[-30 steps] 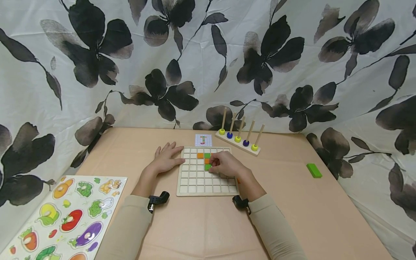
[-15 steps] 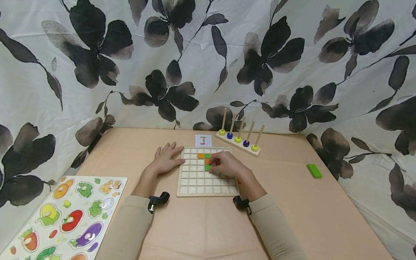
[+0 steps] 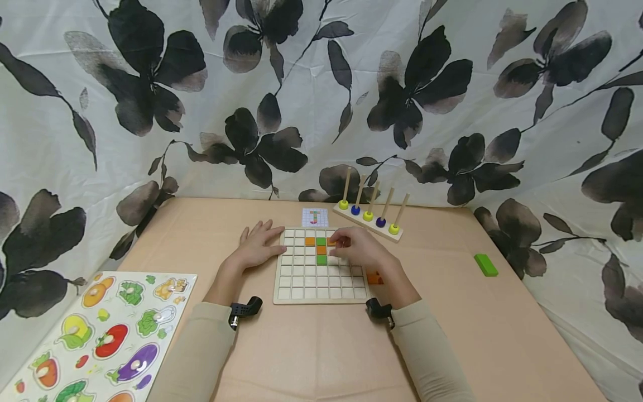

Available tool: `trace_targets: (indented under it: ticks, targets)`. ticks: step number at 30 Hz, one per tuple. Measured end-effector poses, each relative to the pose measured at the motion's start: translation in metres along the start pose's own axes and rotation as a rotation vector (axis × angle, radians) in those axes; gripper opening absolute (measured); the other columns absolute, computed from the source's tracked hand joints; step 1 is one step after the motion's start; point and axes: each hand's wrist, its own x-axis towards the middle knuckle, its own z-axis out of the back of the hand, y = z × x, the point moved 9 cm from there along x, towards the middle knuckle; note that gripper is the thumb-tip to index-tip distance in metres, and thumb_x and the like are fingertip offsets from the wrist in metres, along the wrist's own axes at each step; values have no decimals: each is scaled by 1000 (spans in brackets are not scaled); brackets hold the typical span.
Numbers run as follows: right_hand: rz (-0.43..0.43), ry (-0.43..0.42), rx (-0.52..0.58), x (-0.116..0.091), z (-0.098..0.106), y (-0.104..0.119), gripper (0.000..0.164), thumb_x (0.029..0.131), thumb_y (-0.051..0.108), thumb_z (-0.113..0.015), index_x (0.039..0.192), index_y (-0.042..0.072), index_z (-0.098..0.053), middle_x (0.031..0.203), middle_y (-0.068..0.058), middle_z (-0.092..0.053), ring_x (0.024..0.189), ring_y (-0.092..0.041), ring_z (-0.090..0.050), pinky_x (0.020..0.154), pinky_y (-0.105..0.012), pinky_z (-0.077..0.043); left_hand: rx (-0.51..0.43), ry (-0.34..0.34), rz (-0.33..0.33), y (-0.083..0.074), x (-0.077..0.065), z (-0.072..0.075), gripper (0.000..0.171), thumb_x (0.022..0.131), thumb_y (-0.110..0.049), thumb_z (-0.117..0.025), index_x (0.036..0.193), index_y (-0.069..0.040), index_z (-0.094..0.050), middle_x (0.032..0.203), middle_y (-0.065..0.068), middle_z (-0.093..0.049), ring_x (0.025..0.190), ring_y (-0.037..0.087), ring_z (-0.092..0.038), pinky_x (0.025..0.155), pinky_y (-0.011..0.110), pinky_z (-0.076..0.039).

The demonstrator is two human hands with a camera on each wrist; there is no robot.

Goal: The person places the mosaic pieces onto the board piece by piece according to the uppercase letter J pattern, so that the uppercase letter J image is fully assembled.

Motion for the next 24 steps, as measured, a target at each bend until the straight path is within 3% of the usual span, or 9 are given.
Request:
trace_targets:
  ticks: [12, 16, 24]
  targets:
    - [6, -143, 12, -17, 45, -11, 23, 95, 21, -77, 116, 12, -73, 96, -4, -67, 88, -23, -59, 75, -31, -52, 7, 5, 11, 2, -1, -2, 68, 99, -42, -65, 157, -12, -47, 172, 24, -20, 160, 49, -6, 125, 68, 8]
    - [14, -141, 16, -22, 53, -23, 25, 94, 20, -78, 116, 8, -74, 95, -6, -68, 87, -23, -60, 76, -32, -52, 3, 6, 11, 2, 0, -2, 68, 99, -42, -65, 157, -12, -47, 172, 24, -20, 160, 48, -6, 125, 68, 8]
    - [-85, -71, 24, -34, 61, -50, 28, 94, 7, -75, 121, 1, -72, 100, -12, -68, 95, -31, -59, 82, -37, -52, 9, 0, 3, 3, 2, -2, 69, 99, -44, -65, 158, -13, -47, 172, 24, -20, 160, 48, -6, 125, 68, 8]
